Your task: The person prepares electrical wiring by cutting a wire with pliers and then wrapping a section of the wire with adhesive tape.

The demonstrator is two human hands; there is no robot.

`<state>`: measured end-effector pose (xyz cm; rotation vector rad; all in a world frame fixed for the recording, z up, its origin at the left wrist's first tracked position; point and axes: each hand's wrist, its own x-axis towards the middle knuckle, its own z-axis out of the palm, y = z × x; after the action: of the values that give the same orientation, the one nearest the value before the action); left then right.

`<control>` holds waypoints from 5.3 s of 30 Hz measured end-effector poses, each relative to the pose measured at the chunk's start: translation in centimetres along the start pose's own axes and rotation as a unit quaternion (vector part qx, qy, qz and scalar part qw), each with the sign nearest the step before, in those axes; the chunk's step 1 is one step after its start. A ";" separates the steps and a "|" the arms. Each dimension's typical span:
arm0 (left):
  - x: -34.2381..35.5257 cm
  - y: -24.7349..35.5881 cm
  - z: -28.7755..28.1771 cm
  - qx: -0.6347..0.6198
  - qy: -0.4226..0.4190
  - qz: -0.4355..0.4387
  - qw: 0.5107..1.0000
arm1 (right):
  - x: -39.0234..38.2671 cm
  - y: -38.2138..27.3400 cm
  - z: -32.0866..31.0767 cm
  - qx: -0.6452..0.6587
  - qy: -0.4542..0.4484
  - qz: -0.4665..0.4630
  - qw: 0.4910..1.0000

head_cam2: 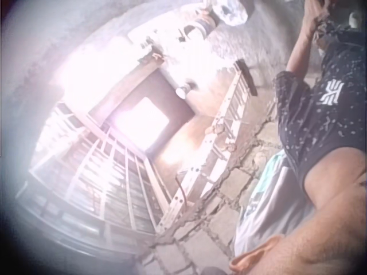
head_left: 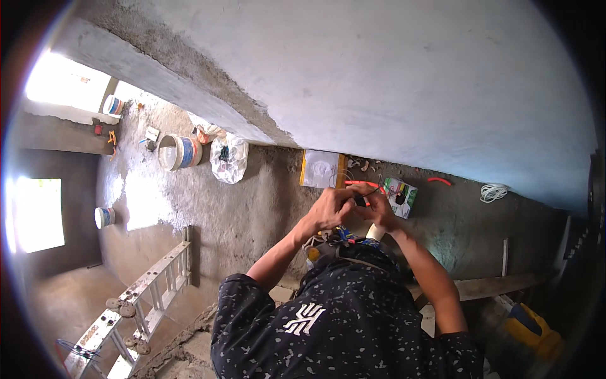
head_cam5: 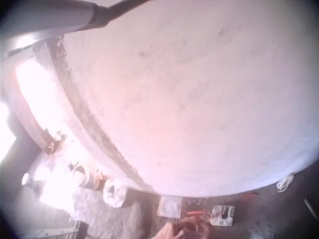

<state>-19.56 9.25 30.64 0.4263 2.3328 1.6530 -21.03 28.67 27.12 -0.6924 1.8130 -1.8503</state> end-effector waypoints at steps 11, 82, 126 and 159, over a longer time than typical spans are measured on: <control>2.1 -7.8 1.4 -0.080 0.046 -0.140 0.986 | 0.8 3.3 1.5 0.005 0.056 0.194 0.979; 0.2 -0.3 -1.1 -0.056 0.037 -0.077 0.995 | 0.3 -7.4 -4.2 0.099 0.257 0.074 0.958; 6.7 5.4 0.4 -0.313 0.178 -0.103 0.927 | 2.1 -4.9 -0.2 -0.005 0.143 0.018 0.989; 2.9 7.0 -6.0 0.080 -0.100 -0.011 0.992 | -2.2 -11.5 -7.9 -0.178 0.115 -0.036 0.977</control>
<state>-23.80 7.32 39.08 0.5672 2.3165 1.3505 -24.13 36.52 38.52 -0.6955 2.3349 -1.7253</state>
